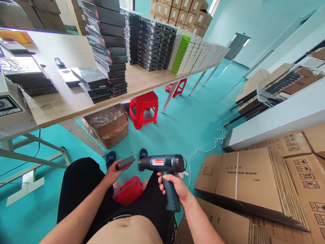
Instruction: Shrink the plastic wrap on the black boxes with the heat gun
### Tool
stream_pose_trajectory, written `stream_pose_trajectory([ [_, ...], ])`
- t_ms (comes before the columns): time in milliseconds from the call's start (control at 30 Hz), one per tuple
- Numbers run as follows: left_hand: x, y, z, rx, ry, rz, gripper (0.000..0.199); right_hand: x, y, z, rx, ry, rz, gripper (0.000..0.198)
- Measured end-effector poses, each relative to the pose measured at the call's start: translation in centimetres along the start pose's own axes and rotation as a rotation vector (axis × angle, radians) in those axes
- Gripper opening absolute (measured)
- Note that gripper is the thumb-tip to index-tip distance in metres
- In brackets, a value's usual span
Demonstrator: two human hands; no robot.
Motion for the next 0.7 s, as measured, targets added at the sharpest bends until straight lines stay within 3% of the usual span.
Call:
stream_pose_trajectory([
  [100, 0.2, 0.5, 0.1, -0.217, -0.027, 0.264, 0.045, -0.2, 0.0, 0.5, -0.002, -0.012, -0.016, 0.032],
  [233, 0.6, 0.1, 0.3, -0.318, -0.067, 0.525, 0.045, -0.4, -0.1, 0.8, -0.017, -0.012, -0.033, 0.032],
  [367, 0.3, 0.6, 0.1, -0.430, -0.098, 0.613, 0.046, -0.6, -0.4, 0.9, -0.014, -0.017, -0.047, 0.031],
  [700, -0.1, 1.3, -0.4, -0.422, -0.084, 0.622, 0.039, -1.6, -0.8, 1.2, 0.002, 0.049, -0.149, 0.028],
])
Point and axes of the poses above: each hand's wrist, its own z-axis towards the middle knuckle, its own x-axis out of the back of the hand, y = z × x, the point moved 5 cm from there along z, towards the middle knuckle, and after that the axes turned 9 degrees about z, right-handed, at the moved point
